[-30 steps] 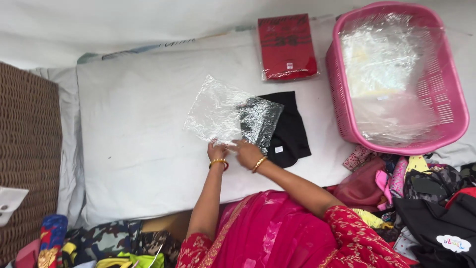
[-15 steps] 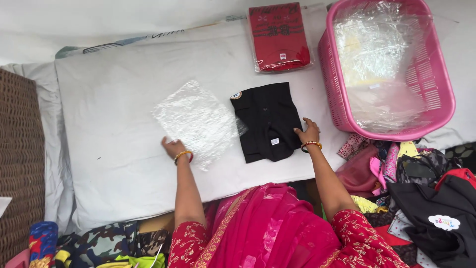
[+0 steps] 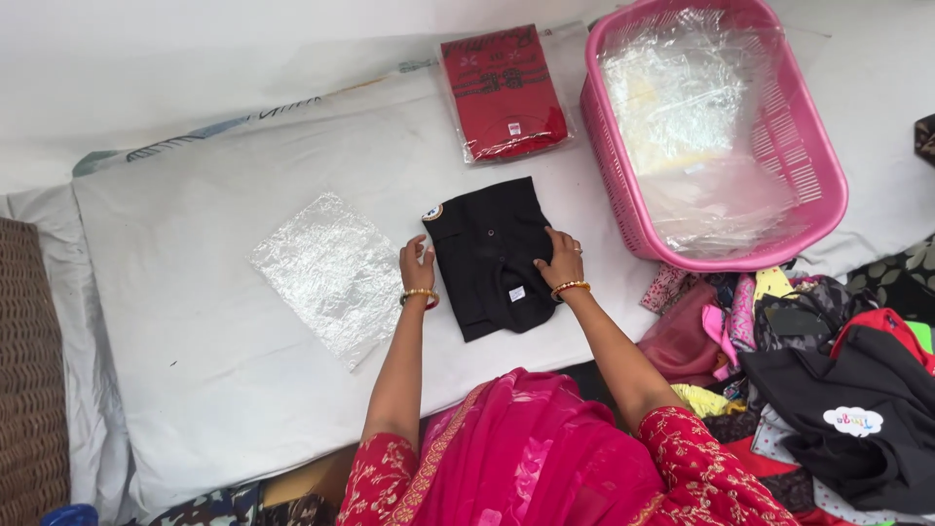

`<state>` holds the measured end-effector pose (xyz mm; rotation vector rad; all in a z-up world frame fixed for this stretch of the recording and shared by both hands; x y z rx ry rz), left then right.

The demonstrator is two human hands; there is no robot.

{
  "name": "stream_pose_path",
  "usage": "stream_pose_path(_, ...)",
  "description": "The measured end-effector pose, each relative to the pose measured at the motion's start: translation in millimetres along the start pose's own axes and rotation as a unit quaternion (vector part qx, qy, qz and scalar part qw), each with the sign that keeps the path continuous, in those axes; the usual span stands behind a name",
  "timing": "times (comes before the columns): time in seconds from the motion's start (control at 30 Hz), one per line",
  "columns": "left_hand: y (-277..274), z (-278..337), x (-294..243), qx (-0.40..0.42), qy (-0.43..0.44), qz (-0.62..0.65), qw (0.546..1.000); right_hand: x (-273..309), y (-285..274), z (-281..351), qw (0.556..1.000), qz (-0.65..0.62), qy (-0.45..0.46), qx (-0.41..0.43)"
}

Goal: The person folds a black t-shirt on a white surface, smoothing it out and folding it into a compact rectangle. They then place the folded shirt into a clear plastic bag, seal it, and set it aside.

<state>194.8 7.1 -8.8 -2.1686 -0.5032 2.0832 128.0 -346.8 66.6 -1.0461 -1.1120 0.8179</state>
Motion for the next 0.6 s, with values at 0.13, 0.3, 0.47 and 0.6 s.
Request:
stream_pose_path(0.13,28.3,-33.2,31.6,-0.002,-0.245,0.044,0.969,5.2,-1.4,-26.9,0.999,-0.001,-0.039,-0.004)
stream_pose_path(0.3,31.0,-50.0,27.8,-0.041,-0.291,0.050,0.955,-19.8,38.0,-101.7,0.997,-0.073,0.005,0.018)
stream_pose_path(0.47,36.8,-51.0,55.1,-0.089,-0.294,0.144,0.941,-21.6,64.7,-161.7,0.992,-0.118,0.037,0.038)
stream_pose_path(0.6,37.8,-59.6,27.4,-0.087,-0.216,0.187,0.954,-15.0,85.8,-181.6,0.950,-0.273,0.089,0.123)
Point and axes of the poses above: each hand's wrist, its own z-axis away from the middle knuckle, its own y-axis out of the palm, x = y × z, the point moved 10 cm from there along -z, towards the middle knuckle, and after that the axes turned 15 degrees about z, right-handed, at the moved point
